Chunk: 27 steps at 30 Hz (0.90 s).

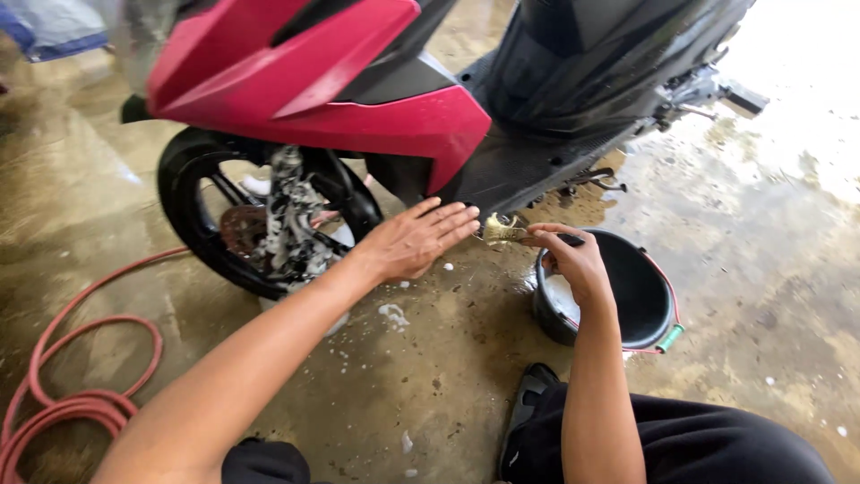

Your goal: The person scrubs the front wheel and brake disc of a red scooter using a brush and soapy water. They repeatedly dip the brush into a bucket of soapy water and scrub the wheel spokes and disc area.

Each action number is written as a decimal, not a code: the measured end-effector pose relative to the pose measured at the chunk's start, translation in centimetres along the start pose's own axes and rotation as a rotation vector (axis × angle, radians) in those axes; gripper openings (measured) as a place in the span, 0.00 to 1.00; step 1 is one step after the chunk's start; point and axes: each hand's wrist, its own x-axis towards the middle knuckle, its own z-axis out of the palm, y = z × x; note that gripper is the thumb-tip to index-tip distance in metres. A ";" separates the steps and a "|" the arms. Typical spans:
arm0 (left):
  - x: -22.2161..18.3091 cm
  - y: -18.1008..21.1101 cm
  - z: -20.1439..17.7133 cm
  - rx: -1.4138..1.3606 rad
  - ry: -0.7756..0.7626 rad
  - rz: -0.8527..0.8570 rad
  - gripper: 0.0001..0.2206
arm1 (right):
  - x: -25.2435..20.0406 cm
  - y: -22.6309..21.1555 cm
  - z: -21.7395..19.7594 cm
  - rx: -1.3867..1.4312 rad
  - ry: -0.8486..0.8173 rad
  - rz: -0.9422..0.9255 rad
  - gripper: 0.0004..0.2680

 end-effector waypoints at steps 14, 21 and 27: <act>-14.7 -6.4 -11.3 0.188 0.079 -0.367 0.29 | -3.5 -5.3 13.4 0.088 -0.326 -0.310 0.08; -19.6 -8.7 -10.2 0.358 0.122 -0.549 0.33 | -5.2 -5.9 19.7 0.102 -0.431 -0.391 0.07; -18.4 -8.9 -9.4 0.167 0.077 -0.675 0.42 | -5.4 -6.2 22.6 0.062 -0.412 -0.389 0.06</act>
